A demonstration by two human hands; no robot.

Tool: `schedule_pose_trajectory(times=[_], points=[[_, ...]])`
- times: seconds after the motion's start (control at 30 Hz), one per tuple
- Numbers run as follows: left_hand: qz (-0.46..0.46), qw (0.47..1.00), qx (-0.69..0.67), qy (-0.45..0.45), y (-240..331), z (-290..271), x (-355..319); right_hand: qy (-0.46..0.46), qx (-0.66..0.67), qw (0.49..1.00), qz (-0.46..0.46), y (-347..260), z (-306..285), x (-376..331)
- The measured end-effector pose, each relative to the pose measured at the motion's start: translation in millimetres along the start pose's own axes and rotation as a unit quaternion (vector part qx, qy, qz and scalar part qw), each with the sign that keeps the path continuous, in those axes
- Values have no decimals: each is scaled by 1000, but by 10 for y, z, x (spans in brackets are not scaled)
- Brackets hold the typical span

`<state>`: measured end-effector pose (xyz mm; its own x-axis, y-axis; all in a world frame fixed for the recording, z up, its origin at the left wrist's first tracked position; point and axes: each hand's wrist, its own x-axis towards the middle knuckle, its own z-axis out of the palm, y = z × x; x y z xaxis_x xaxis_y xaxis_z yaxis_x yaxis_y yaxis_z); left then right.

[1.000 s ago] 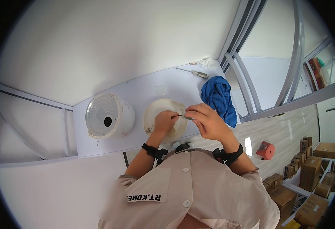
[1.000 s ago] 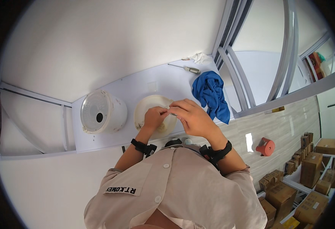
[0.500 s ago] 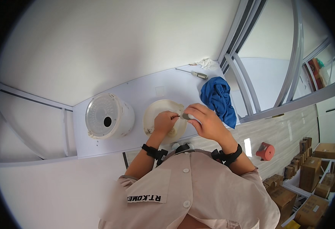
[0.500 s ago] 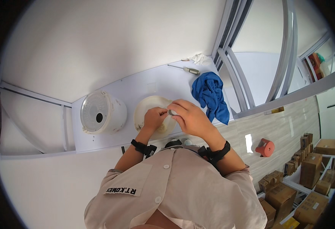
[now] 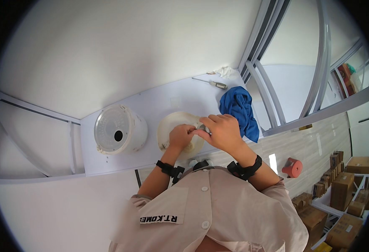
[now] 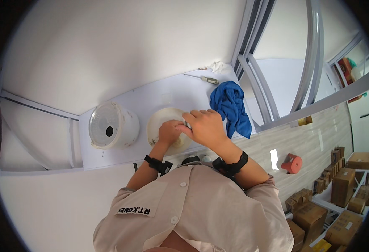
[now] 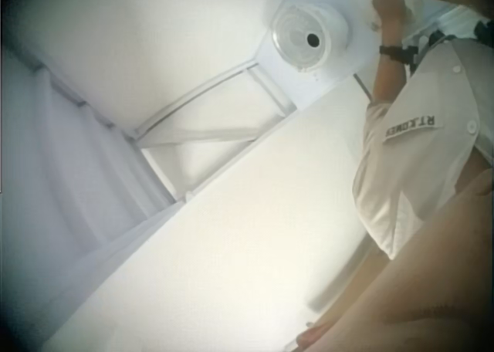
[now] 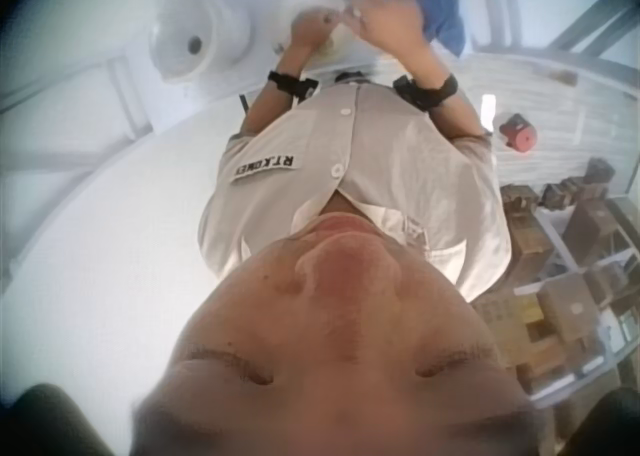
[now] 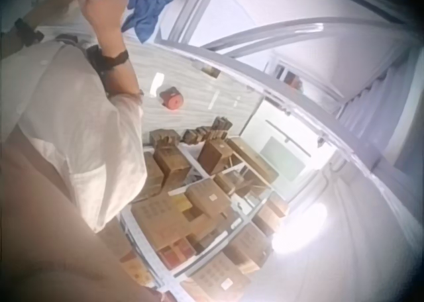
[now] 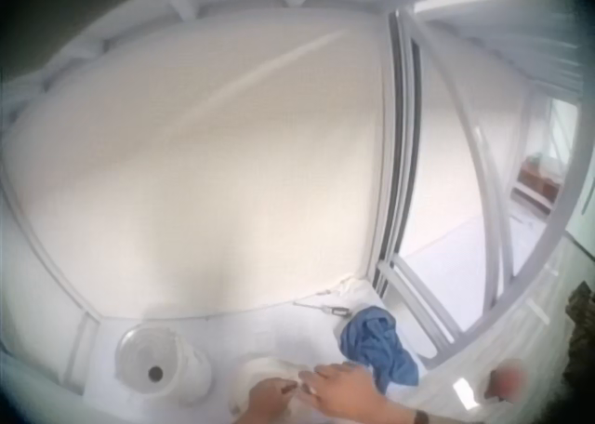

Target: The person assembles a ceiling light fixture by inserting a bulb holder into the base and securing it with a screwdriver. They then attach the outer cover and fasten it with screws.

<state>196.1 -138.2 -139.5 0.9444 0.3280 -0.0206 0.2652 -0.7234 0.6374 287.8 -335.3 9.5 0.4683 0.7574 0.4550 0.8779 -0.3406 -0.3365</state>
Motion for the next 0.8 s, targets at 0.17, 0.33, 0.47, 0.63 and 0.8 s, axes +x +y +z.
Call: schedule_pose_trajectory(times=[0.17, 0.33, 0.47, 0.63, 0.8], points=[[22, 1000, 2, -5, -77, 13, -8, -14, -3, 1000, 12, -175, -183, 105], [2, 1000, -3, 1, 68, -28, -22, -30, 61, 997, -38, 15, -8, 19], [17, 999, 24, 12, 82, 3, -51, -134, -16, 989, 57, -73, -86, 90], [24, 999, 32, 13, 40, 16, -44, -149, -77, 980, 106, -149, -170, 125], [17, 1000, -13, 22, 62, 22, -46, -12, -38, 999, -24, -32, -64, 23]])
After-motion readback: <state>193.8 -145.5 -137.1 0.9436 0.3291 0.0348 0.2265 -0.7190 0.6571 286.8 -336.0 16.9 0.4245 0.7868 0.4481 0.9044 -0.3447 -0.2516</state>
